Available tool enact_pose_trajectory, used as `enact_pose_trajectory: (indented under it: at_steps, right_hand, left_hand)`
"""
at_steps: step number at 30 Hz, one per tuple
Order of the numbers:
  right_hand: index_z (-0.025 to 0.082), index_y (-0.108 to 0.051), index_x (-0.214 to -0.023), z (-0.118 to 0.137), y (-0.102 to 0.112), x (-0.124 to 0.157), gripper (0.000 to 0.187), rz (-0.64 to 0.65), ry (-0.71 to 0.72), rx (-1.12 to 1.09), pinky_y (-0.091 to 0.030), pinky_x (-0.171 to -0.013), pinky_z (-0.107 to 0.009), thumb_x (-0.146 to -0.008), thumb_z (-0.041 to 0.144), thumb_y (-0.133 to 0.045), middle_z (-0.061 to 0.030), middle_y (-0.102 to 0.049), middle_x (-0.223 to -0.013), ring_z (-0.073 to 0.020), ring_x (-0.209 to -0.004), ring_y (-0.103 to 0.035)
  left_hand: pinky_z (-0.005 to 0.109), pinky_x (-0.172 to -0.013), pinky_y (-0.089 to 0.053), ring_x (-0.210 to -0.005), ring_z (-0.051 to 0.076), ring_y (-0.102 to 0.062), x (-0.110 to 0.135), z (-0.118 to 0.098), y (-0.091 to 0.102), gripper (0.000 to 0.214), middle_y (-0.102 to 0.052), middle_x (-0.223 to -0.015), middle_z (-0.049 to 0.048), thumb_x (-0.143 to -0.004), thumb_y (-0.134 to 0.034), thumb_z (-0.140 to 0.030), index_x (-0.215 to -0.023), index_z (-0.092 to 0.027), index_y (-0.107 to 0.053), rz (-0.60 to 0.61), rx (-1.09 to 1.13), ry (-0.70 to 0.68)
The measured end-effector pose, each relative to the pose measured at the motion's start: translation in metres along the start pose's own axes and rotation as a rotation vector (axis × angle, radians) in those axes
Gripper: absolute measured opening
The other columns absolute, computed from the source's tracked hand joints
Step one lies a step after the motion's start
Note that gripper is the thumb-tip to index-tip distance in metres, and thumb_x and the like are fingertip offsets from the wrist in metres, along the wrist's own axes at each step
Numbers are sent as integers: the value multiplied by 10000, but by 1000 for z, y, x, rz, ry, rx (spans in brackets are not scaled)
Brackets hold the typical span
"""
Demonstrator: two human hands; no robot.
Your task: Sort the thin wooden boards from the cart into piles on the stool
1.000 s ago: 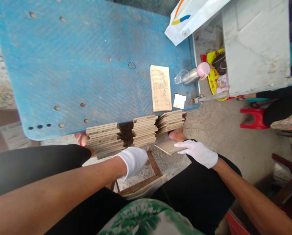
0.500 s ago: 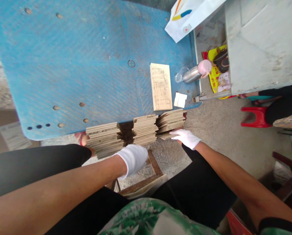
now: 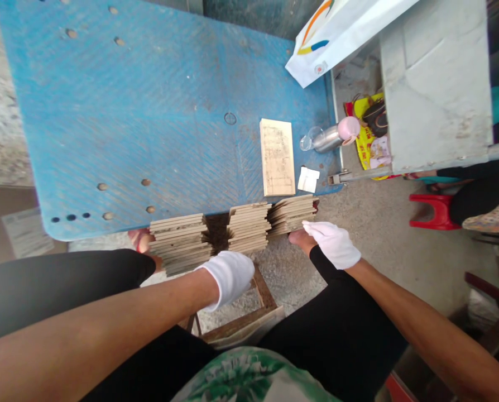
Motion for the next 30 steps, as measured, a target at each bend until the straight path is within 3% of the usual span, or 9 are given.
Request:
enact_pose_trajectory:
  at_steps: [2,4,8,11,14,18,23,26,30]
  right_hand:
    - [296,-717,-1025,23,9,-10,259,-46,125,55,-383,-1071,-346,-816,397,-603,20,-668,-1143,-223,-1102,-587]
    - [266,-708,-1052,38,16,-27,295,-126,150,79,-384,-1061,-341,-866,407,-527,-4,-674,-1128,-218,-1092,-591]
    - [182,-586,-1257,52,10,-74,565,-210,-46,192,-382,-1033,-435,-821,540,-568,-104,-598,-1248,-294,-1152,-543]
    - [91,-388,-1405,63,-11,-108,929,-149,-144,302,-377,-1004,-491,-719,680,-598,-201,-508,-1324,-367,-1206,-478]
    - [59,-267,-1444,68,-32,-130,1074,-77,-224,369,-389,-981,-470,-678,749,-567,-231,-484,-1315,-369,-1209,-468]
    - [25,-180,-1458,63,-47,-135,1189,-42,-379,445,-409,-921,-471,-634,804,-537,-274,-476,-1288,-398,-1161,-494]
    - [47,18,-1481,46,-60,-137,1334,-25,-459,420,-344,-901,-529,-566,873,-494,-349,-368,-1355,-463,-1222,-419]
    - [38,117,-1463,44,-64,-143,1406,-27,-408,375,-301,-902,-551,-523,911,-457,-347,-318,-1403,-473,-1269,-352]
    - [36,97,-1466,48,-62,-142,1454,-13,-405,367,-318,-836,-549,-467,902,-508,-335,-323,-1409,-449,-1269,-363]
  left_hand:
    - [445,-706,-546,-855,372,-678,0,-3,0,262,-694,-934,231,-815,-514,-149,-959,-29,-696,24,-28,-24]
    - [452,-702,-550,-858,376,-676,1,-6,-2,247,-698,-932,220,-808,-516,-122,-935,-31,-708,48,-55,-54]
    - [462,-688,-554,-827,370,-683,-1,-4,-2,251,-697,-934,223,-823,-524,-144,-949,-28,-707,56,-36,-36]
    - [468,-697,-552,-848,382,-677,-3,-4,0,223,-695,-933,238,-779,-587,-139,-919,-21,-714,34,-43,-50]
    - [453,-688,-553,-844,380,-679,-5,-2,3,210,-698,-892,249,-734,-628,-122,-891,-15,-720,-5,-39,-37]
    - [409,-649,-555,-806,348,-691,1,-2,10,215,-706,-864,236,-746,-615,-134,-897,-25,-723,-51,41,-53]
    - [362,-650,-543,-827,302,-692,4,-7,6,216,-721,-790,175,-777,-565,-124,-882,-28,-727,21,113,-179]
    - [332,-655,-534,-864,274,-687,0,-7,3,212,-723,-819,157,-767,-567,-125,-865,-26,-726,34,142,-227]
    - [338,-685,-523,-898,254,-678,-4,-12,-4,265,-719,-869,145,-805,-506,-155,-893,-40,-727,35,135,-302]
Point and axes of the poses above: each hand's wrist, its own x-axis away from the middle knuckle, its own y-axis out of the back of the hand, z = x × y, the point moved 10 cm from there along -x, towards the middle knuckle
